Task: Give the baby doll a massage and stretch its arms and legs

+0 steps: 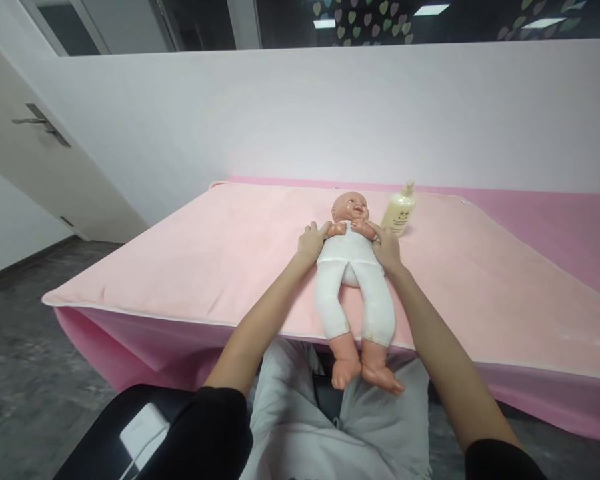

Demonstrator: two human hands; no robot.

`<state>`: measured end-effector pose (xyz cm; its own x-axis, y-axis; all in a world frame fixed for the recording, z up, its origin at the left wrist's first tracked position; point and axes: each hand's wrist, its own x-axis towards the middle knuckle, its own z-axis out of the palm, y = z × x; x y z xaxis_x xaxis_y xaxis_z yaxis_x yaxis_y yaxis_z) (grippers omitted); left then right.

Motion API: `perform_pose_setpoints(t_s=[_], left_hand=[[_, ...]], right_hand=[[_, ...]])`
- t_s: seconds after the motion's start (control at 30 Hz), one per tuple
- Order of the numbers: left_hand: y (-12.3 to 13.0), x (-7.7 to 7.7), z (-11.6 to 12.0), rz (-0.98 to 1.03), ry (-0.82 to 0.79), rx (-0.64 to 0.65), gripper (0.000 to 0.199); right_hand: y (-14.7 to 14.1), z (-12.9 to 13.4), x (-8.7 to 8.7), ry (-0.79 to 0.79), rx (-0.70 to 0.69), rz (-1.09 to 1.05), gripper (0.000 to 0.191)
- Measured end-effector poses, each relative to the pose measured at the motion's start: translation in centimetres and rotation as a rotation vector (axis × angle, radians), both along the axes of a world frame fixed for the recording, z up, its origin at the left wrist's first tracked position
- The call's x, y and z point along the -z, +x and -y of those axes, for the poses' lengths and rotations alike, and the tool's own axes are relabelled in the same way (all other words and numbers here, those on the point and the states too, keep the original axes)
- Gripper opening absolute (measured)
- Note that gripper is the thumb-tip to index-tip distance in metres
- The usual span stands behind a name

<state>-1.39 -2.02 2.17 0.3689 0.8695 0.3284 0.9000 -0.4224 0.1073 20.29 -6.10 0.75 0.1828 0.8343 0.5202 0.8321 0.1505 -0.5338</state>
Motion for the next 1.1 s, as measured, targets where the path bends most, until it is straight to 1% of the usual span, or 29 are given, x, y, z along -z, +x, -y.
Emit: perform_pose_setpoints(t_s=[0.1, 0.2, 0.3, 0.4, 0.6, 0.8, 0.87, 0.97, 1.03, 1.1], left_hand=[[-0.3, 0.2, 0.0, -0.063, 0.031, 0.067, 0.042], [-0.8, 0.3, -0.2, -0.088, 0.039, 0.107, 0.043], [-0.9, 0.5, -0.3, -0.088, 0.044, 0.109, 0.043], [-0.8, 0.6, -0.3, -0.079, 0.049, 0.104, 0.044], [-0.8, 0.9, -0.4, -0.033, 0.053, 0.087, 0.043], [-0.8, 1.0, -0.5, 0.028, 0.027, 0.097, 0.042], [-0.8, 1.1, -0.5, 0.108, 0.004, 0.095, 0.042], [-1.1, 1.5, -0.9, 0.335, -0.050, 0.096, 0.045], [-1.5, 1.9, -1.3, 0.537, -0.070, 0.126, 0.050], [-1.8, 2.4, -2.0, 0.753, -0.080, 0.156, 0.054]], right_hand=[[-0.2, 0.2, -0.2, 0.040, -0.023, 0.075, 0.058], [-0.3, 0.4, -0.3, 0.082, -0.078, 0.084, 0.053], [-0.3, 0.6, -0.2, 0.102, -0.124, 0.065, 0.051], [-0.1, 0.5, -0.2, 0.107, -0.143, 0.058, 0.053], [0.2, 0.2, 0.1, 0.102, -0.129, 0.033, 0.063], [0.1, 0.3, -0.1, 0.081, -0.117, 0.013, 0.061], [0.0, 0.4, -0.3, 0.070, -0.112, -0.007, 0.062], [-0.2, 0.5, -0.4, 0.105, -0.122, -0.116, 0.058], [-0.3, 0.4, -0.3, 0.136, -0.098, -0.279, 0.052], [-0.2, 0.2, -0.2, 0.148, -0.026, -0.481, 0.048]])
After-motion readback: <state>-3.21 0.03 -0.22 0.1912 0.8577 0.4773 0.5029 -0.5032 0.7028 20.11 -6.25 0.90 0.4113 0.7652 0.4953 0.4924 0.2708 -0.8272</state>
